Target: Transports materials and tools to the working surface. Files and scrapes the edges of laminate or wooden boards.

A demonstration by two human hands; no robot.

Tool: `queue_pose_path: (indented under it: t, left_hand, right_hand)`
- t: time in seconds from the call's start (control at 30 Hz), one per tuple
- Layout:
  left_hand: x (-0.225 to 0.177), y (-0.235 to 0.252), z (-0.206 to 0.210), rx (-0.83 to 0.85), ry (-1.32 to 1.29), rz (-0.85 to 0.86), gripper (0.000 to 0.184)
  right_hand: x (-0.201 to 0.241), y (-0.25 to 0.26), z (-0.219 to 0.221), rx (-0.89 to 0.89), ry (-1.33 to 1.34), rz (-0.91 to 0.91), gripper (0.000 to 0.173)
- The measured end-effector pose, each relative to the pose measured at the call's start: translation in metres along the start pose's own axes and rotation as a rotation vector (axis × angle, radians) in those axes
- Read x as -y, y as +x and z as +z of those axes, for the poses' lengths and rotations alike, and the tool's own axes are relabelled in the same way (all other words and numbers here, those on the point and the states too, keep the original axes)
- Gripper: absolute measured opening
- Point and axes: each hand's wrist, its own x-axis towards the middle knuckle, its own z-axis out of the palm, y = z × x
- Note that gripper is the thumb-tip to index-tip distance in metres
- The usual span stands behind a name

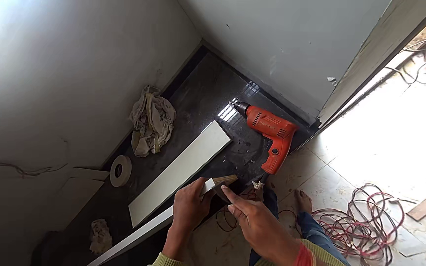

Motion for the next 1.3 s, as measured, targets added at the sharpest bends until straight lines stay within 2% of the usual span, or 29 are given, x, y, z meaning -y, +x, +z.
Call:
queue_pose_path:
  t: [0.13, 0.23, 0.33, 0.43, 0.57, 0.67, 0.73, 0.83, 1.07, 1.17, 1.3]
  left_hand:
    - [0.0, 0.001, -0.001, 0.009, -0.004, -0.018, 0.024]
    - [-0.001, 0.001, -0.002, 0.006, 0.004, -0.011, 0.024]
    - [-0.003, -0.006, 0.001, -0.012, 0.013, -0.006, 0.028]
    - [0.001, -0.002, -0.001, -0.011, 0.023, -0.005, 0.024]
    - [-0.001, -0.004, -0.002, -0.001, 0.013, 0.011, 0.023]
    - [0.007, 0.001, -0.006, 0.031, -0.018, -0.003, 0.027]
    - [0.009, 0.003, -0.004, 0.057, -0.036, -0.021, 0.028]
    - [0.007, 0.002, -0.005, 0.071, -0.056, -0.037, 0.027]
    - [0.002, 0.002, -0.006, 0.066, -0.076, -0.069, 0.026]
    - [0.003, 0.002, -0.005, 0.058, -0.063, -0.076, 0.024]
    - [0.001, 0.004, -0.005, 0.045, -0.062, -0.062, 0.025]
  right_hand:
    - [0.008, 0.003, -0.001, 0.038, -0.013, 0.058, 0.048]
    - [0.006, 0.0, 0.0, 0.014, -0.007, 0.025, 0.048]
    - [0.012, 0.01, -0.002, 0.065, 0.021, 0.121, 0.049]
    - [0.011, 0.001, 0.005, 0.012, -0.024, 0.049, 0.047]
    - [0.015, -0.012, 0.014, 0.128, -0.046, 0.057, 0.048]
    - [0.016, -0.032, 0.009, -0.047, -0.056, -0.062, 0.045]
    - [0.013, -0.045, -0.005, -0.125, -0.106, -0.061, 0.045]
    - [0.007, -0.034, -0.014, -0.201, -0.153, -0.067, 0.046]
    - [0.004, -0.001, -0.002, 0.026, -0.013, 0.053, 0.049]
    - [0.006, 0.006, 0.001, 0.044, -0.052, 0.063, 0.049]
    - [0.004, 0.004, 0.004, -0.037, -0.034, -0.02, 0.048]
